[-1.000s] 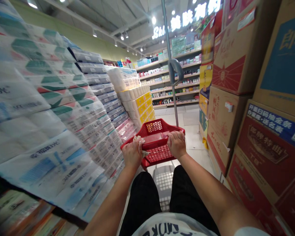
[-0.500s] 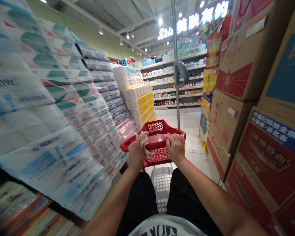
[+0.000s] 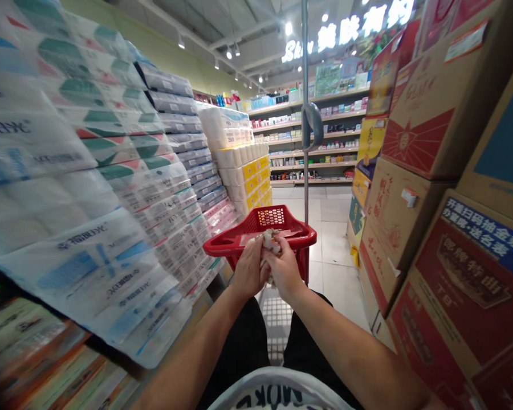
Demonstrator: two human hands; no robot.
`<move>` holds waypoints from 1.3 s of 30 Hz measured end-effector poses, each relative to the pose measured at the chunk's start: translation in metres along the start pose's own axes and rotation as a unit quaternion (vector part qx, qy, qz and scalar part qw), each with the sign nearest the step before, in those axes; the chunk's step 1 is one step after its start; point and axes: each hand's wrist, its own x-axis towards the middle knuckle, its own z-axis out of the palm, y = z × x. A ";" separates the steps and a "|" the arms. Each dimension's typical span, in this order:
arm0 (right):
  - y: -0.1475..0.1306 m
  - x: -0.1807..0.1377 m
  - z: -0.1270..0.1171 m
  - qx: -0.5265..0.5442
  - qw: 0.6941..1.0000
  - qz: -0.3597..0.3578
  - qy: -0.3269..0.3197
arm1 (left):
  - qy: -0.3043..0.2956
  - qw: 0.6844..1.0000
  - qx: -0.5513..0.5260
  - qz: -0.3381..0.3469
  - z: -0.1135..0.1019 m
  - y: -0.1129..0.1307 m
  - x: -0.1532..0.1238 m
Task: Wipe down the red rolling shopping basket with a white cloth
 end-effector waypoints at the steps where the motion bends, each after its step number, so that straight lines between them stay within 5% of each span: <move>1: -0.006 0.003 -0.001 -0.013 1.000 -0.016 0.003 | 0.001 1.000 0.007 0.006 -0.006 -0.005 0.001; 4: -0.021 0.015 -0.009 -0.110 0.983 -0.143 0.028 | -0.012 0.998 0.053 -0.043 -0.024 -0.024 0.001; 6: -0.023 0.024 -0.017 -0.226 0.938 -0.261 0.019 | -0.025 0.982 0.130 -0.138 -0.030 -0.037 -0.002; 10: -0.001 0.028 -0.030 -0.507 0.779 -0.351 -0.111 | -0.092 0.953 0.194 -0.214 -0.027 -0.051 -0.012; 12: 0.018 0.025 -0.034 -0.615 0.697 -0.348 -0.125 | -0.103 0.948 0.206 -0.220 -0.024 -0.051 -0.014; 14: 0.033 0.022 -0.036 -0.660 0.649 -0.366 -0.101 | -0.103 0.945 0.216 -0.223 -0.022 -0.048 -0.013; 19: 0.033 0.031 -0.029 -0.665 0.650 -0.358 -0.085 | -0.089 0.943 0.216 -0.239 -0.016 -0.038 -0.006; 23: 0.007 0.051 -0.012 -0.696 0.663 -0.262 -0.085 | -0.097 0.941 0.219 -0.241 -0.011 -0.032 0.001; 27: -0.010 0.071 0.002 -0.749 0.634 -0.155 -0.110 | -0.171 0.939 0.182 -0.238 -0.015 -0.040 0.013; 32: -0.016 0.088 0.003 -0.779 0.597 -0.131 -0.141 | -0.277 0.915 0.141 -0.257 -0.020 -0.060 0.026; 39: -0.005 0.095 -0.002 -0.771 0.612 -0.135 -0.110 | -0.191 0.935 0.195 -0.225 -0.006 -0.062 0.020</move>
